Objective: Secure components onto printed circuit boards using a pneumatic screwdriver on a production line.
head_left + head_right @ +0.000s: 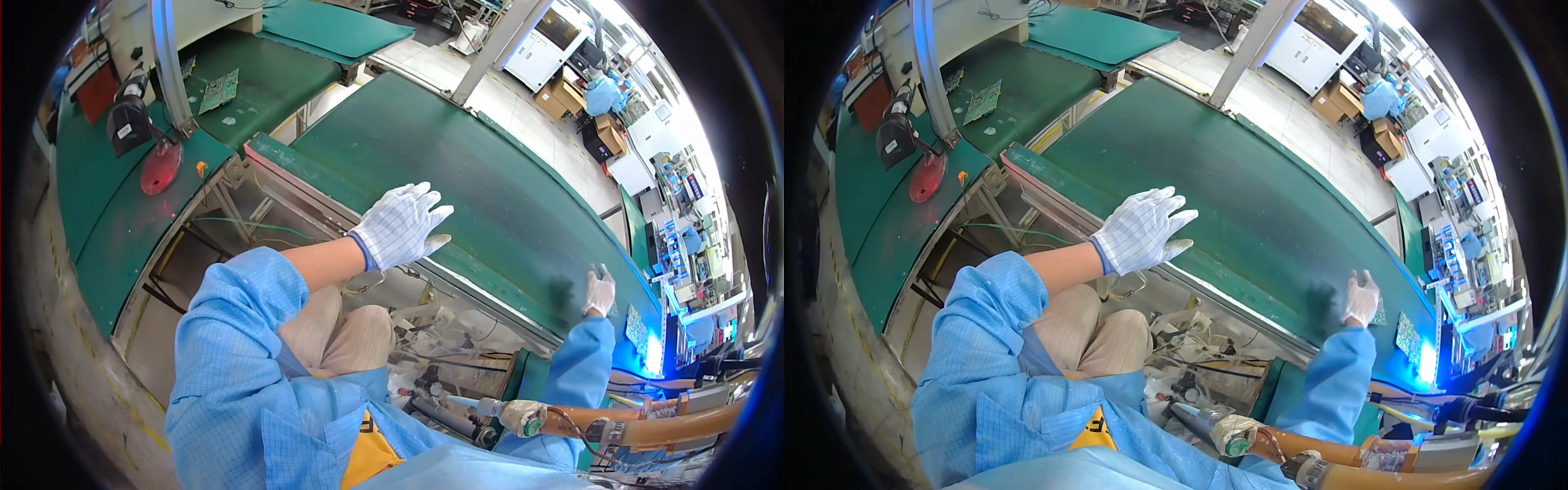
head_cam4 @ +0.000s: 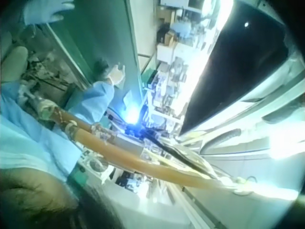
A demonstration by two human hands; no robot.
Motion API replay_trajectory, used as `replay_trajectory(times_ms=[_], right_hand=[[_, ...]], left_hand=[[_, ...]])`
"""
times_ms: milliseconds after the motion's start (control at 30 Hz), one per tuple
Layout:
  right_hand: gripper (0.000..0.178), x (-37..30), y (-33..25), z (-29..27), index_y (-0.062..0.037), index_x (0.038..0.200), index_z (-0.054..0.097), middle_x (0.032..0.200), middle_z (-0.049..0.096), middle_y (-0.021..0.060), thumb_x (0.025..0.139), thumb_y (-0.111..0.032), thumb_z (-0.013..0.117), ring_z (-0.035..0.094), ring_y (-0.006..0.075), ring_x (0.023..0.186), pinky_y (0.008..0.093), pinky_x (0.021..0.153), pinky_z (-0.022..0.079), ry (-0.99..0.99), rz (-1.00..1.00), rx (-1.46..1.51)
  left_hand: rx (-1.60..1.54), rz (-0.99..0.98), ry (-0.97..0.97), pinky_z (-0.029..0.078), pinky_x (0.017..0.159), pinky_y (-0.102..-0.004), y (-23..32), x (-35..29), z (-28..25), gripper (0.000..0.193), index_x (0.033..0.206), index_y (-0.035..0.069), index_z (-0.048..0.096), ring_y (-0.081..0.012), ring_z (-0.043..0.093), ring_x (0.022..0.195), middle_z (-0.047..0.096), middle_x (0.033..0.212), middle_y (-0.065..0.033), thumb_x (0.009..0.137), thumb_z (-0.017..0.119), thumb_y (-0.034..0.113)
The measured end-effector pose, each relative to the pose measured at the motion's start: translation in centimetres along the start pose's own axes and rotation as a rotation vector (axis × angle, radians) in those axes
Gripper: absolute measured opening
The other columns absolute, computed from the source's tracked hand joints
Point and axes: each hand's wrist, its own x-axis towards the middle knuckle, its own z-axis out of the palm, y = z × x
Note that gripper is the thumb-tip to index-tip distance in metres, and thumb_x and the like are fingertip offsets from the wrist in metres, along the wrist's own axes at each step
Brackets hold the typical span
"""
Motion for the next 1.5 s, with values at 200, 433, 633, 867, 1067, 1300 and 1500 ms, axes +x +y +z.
replay_trajectory(times_ms=[200,433,633,867,1067,1300,1500], right_hand=[[0.052,-1.3,16.0,6.5,-0.0107,0.129,0.055,0.123,0.056,0.0221,0.083,-0.036,0.061,0.050,0.0376,0.115,0.0427,0.100,0.041,0.121,0.087,-0.304],[0.043,-3.1,11.5,3.3,-0.0067,0.110,0.067,0.107,0.064,0.0215,0.078,-0.036,0.070,0.058,0.0346,0.106,0.0407,0.092,0.045,0.019,0.169,-0.236],[0.045,-5.7,-2.9,-1.6,-0.0035,0.097,0.071,0.099,0.067,0.0211,0.075,-0.043,0.069,0.062,0.0345,0.099,0.0397,0.089,0.048,-0.005,-0.017,-0.061],[0.067,-14.4,-16.2,-3.1,-0.0020,0.132,0.051,0.120,0.061,0.0183,0.075,-0.028,0.076,0.063,0.0259,0.101,0.0324,0.091,0.047,-0.257,-0.349,0.510],[0.078,-14.5,-16.9,-5.6,-0.0074,0.149,0.020,0.146,0.030,0.0185,0.087,-0.024,0.064,0.062,0.0308,0.101,0.0432,0.082,0.053,-0.362,0.054,1.264],[0.072,-20.0,-11.1,-15.8,-0.0134,0.150,0.021,0.151,0.025,0.0238,0.093,-0.049,0.047,0.032,0.0454,0.135,0.0575,0.105,0.031,-0.213,-0.137,1.629],[0.092,-27.7,-14.4,-17.2,-0.0129,0.152,0.013,0.153,0.018,0.0241,0.086,-0.073,0.035,0.034,0.0469,0.132,0.0579,0.105,0.031,-0.209,-0.365,1.595]], left_hand=[[0.005,0.034,0.019,0.042,0.097,-0.0403,0.2,-1.5,0.3,0.049,0.122,0.011,0.058,-0.0286,0.052,0.114,0.058,0.115,-0.0117,0.089,0.054,0.047],[-0.026,0.038,-0.025,0.043,0.096,-0.0403,0.5,-2.0,-0.2,0.049,0.122,0.011,0.058,-0.0297,0.051,0.116,0.058,0.115,-0.0108,0.089,0.054,0.047],[-0.124,-0.128,-0.054,0.040,0.103,-0.0399,1.2,0.2,1.0,0.082,0.141,0.011,0.037,-0.0326,0.044,0.127,0.048,0.132,-0.0169,0.078,0.064,0.055],[-0.077,0.111,-0.009,0.046,0.089,-0.0410,7.5,3.9,0.2,0.048,0.122,0.015,0.053,-0.0268,0.058,0.103,0.060,0.108,-0.0082,0.079,0.066,0.034],[-0.352,-0.123,0.158,0.054,0.065,-0.0407,1.2,3.2,0.2,0.014,0.094,0.018,0.064,-0.0284,0.067,0.079,0.069,0.088,-0.0070,0.082,0.064,0.026],[-2.031,-0.730,0.346,0.059,0.077,-0.0389,-8.6,-6.3,-6.1,0.034,0.121,0.007,0.055,-0.0220,0.063,0.103,0.061,0.118,-0.0109,0.089,0.063,0.013],[-2.247,-0.712,0.406,0.052,0.093,-0.0441,-11.2,-15.8,-8.7,0.036,0.120,-0.007,0.052,-0.0313,0.061,0.107,0.061,0.118,-0.0176,0.087,0.058,0.007]])
